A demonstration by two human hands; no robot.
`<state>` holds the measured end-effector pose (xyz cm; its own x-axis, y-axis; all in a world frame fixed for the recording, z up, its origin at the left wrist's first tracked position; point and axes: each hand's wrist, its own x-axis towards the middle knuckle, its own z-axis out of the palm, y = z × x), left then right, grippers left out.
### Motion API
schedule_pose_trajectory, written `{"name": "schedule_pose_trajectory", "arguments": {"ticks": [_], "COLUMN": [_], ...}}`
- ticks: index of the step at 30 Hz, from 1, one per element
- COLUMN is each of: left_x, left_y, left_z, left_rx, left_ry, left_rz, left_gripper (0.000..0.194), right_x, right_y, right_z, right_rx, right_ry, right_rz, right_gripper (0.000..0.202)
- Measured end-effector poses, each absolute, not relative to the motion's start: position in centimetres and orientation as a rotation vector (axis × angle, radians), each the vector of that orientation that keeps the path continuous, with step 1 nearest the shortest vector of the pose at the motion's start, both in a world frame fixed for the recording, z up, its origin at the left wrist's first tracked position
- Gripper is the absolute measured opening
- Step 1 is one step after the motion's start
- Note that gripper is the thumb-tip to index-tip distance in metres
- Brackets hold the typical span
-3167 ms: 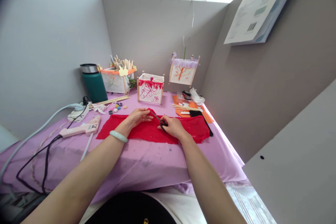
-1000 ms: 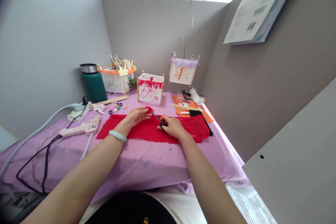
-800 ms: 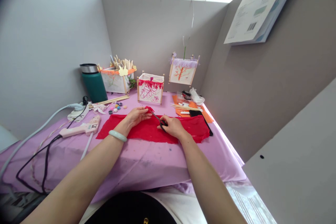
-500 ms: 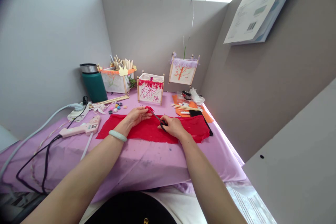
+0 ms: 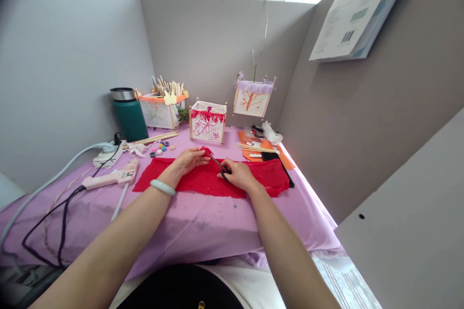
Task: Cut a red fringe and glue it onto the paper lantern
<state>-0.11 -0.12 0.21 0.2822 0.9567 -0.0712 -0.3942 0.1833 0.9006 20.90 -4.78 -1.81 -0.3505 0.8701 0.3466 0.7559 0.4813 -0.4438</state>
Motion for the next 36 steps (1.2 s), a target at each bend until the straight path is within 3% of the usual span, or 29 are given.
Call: {"name": "schedule_pose_trajectory", "arguments": {"ticks": [36], "left_x": [0.01], "left_y": [-0.43], "left_z": [0.42], "left_rx": [0.94], "left_ry": [0.803], "left_rz": [1.084], "left_gripper": [0.005], "right_x": [20.88], "right_y": [-4.63], "right_z": [-1.93], "right_rx": [-1.35], "right_ry": [-2.192], "right_rz": [0.267], "right_gripper": [0.032]}}
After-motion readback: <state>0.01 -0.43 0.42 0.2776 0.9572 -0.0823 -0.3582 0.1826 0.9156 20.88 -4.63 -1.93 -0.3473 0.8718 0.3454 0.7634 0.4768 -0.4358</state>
